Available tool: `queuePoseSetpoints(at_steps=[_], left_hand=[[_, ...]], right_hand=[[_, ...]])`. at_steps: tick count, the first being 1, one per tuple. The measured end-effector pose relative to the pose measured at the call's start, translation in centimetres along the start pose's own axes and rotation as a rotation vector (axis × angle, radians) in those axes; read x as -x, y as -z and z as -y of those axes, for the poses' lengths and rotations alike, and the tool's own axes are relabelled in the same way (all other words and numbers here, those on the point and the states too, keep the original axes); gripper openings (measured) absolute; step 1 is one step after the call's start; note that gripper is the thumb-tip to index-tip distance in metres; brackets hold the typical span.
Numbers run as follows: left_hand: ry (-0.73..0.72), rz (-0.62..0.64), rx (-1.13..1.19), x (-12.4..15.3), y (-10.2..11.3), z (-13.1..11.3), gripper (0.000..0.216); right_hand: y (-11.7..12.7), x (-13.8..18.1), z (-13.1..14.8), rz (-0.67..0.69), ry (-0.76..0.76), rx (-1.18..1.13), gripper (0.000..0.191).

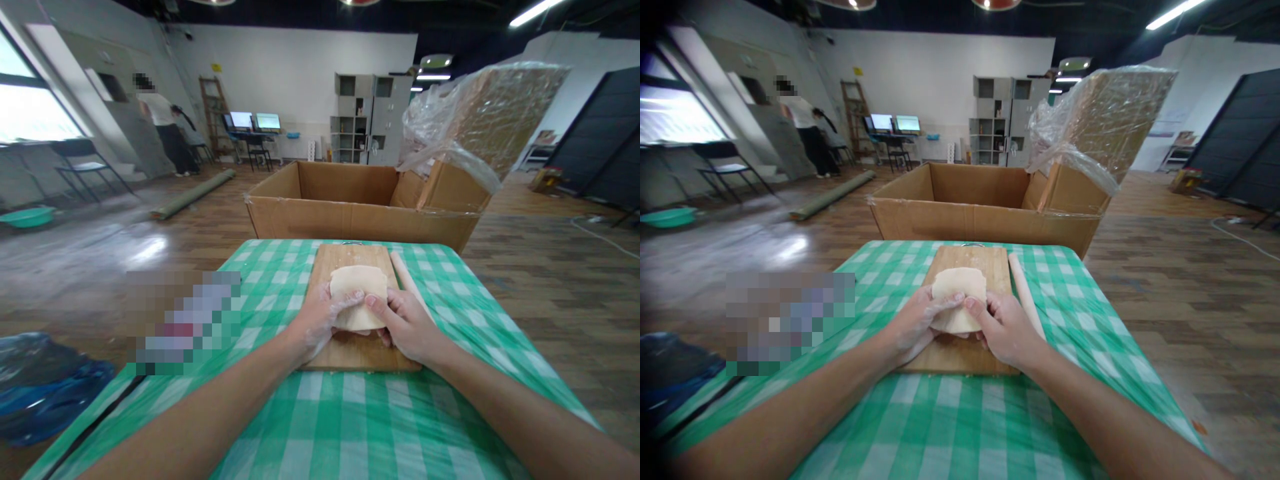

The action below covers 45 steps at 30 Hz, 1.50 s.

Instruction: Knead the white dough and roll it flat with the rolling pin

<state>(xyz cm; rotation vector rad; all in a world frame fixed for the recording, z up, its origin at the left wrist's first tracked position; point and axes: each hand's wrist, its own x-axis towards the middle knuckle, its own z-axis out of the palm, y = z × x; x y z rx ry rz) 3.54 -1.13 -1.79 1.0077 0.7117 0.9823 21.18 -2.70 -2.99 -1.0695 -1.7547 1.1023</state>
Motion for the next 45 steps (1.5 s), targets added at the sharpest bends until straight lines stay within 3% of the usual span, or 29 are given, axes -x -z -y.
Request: queuePoseSetpoints(at_steps=[5,8,13,21,26,35,40,45], left_hand=[[0.092,0.134,0.021,0.4,-0.1,-0.6,0.051],[0.035,0.098,-0.025,0.4,0.1,-0.5,0.050],[-0.004,0.005,-0.093,0.2,0.2,-0.2,0.053],[0.109,0.108,-0.027,0.2,0.3,-0.4,0.049],[0.049,0.075,-0.081,0.1,0.5,-0.5,0.046],[0.055,0.080,-0.048,-0.1,0.7,-0.7,0.032],[0.024,0.092,-0.058,-0.1,0.9,-0.7,0.033],[-0.006,0.045,-0.133,-0.1,1.1,-0.7,0.034]], right_hand=[[0.0,-0.3,-0.7,-0.057,-0.042,-0.062,0.046],[0.1,-0.4,-0.9,-0.007,-0.090,-0.122,0.047],[0.3,-0.3,-0.3,0.054,-0.087,0.001,0.053],[0.3,-0.3,-0.3,-0.040,-0.041,0.046,0.054],[0.2,-0.4,-0.2,0.003,-0.081,-0.083,0.048],[0.5,-0.2,0.7,0.055,0.020,0.113,0.059],[0.3,-0.3,0.2,0.010,0.000,0.000,0.051],[0.3,-0.2,0.1,0.074,-0.025,-0.004,0.045]])
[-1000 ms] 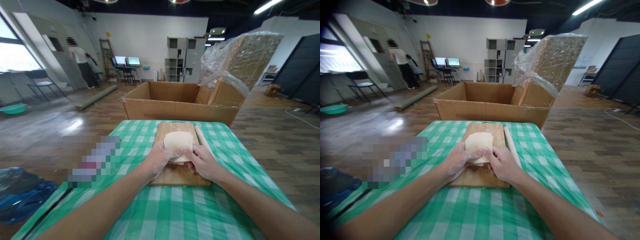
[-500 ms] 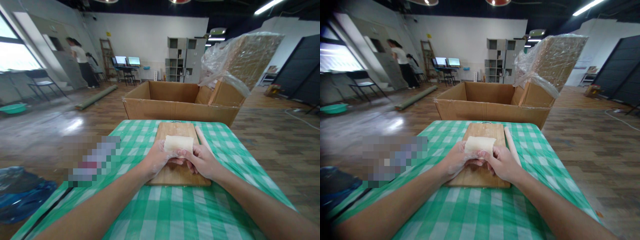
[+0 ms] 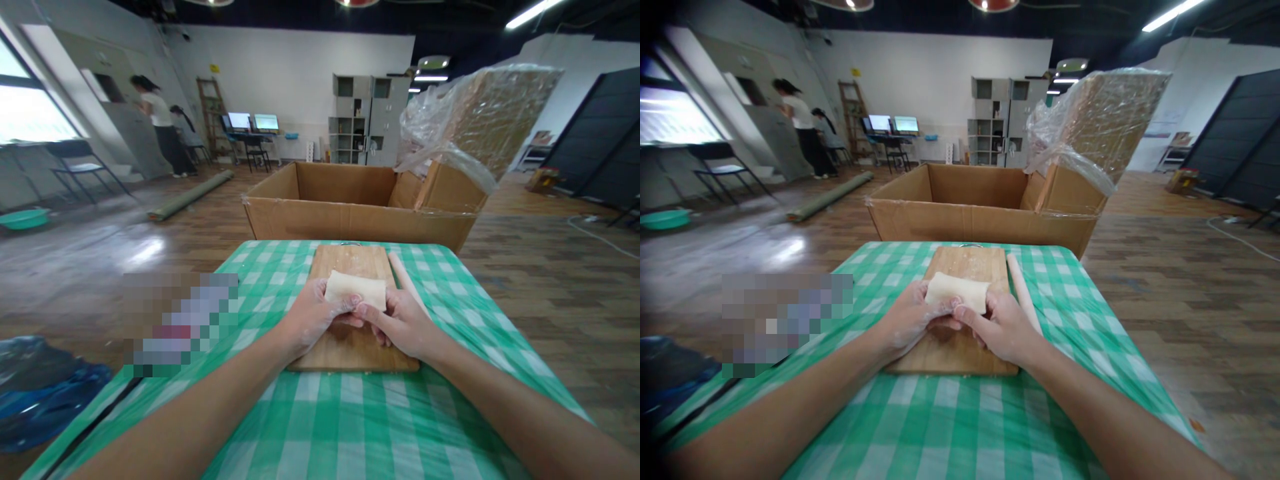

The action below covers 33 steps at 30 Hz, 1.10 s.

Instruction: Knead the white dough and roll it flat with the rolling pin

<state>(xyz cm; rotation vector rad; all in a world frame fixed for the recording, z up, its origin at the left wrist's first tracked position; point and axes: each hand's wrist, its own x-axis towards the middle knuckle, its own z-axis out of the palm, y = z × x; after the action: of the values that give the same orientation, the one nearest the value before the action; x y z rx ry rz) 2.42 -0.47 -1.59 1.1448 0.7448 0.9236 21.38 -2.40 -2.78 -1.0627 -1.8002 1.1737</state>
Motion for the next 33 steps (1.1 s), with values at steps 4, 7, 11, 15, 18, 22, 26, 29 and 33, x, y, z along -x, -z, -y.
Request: queuePoseSetpoints(at_steps=[4,7,11,15,18,22,26,29,33], left_hand=[[0.087,-0.007,0.016,-0.2,0.3,0.1,0.036],[0.086,0.038,0.053,-0.3,0.5,0.1,0.036],[0.028,0.023,0.029,-0.3,0.6,0.2,0.032],[0.024,-0.062,0.078,-0.4,0.7,0.1,0.028],[0.046,-0.062,0.124,-0.6,0.8,0.0,0.028],[0.051,-0.026,0.132,-0.7,0.9,-0.2,0.028],[-0.001,-0.058,0.099,-0.7,1.0,0.0,0.031],[-0.045,-0.103,0.094,-0.8,1.0,0.1,0.030],[-0.100,-0.094,0.085,-0.9,1.0,0.0,0.028]], right_hand=[[0.2,0.1,0.0,-0.035,0.010,0.050,0.045],[0.2,0.1,0.1,-0.060,0.003,0.041,0.045],[0.1,-0.1,-0.4,-0.054,-0.032,-0.109,0.045],[0.0,-0.3,-1.2,-0.060,-0.072,-0.208,0.045],[0.0,-0.3,-1.3,-0.076,-0.073,-0.164,0.046],[0.1,-0.2,-0.9,-0.075,-0.051,-0.123,0.047],[-0.1,-0.1,-0.7,-0.066,-0.059,-0.186,0.050],[-0.1,-0.1,-0.8,-0.090,-0.061,-0.198,0.051],[-0.1,-0.1,-0.9,-0.110,-0.076,-0.182,0.051]])
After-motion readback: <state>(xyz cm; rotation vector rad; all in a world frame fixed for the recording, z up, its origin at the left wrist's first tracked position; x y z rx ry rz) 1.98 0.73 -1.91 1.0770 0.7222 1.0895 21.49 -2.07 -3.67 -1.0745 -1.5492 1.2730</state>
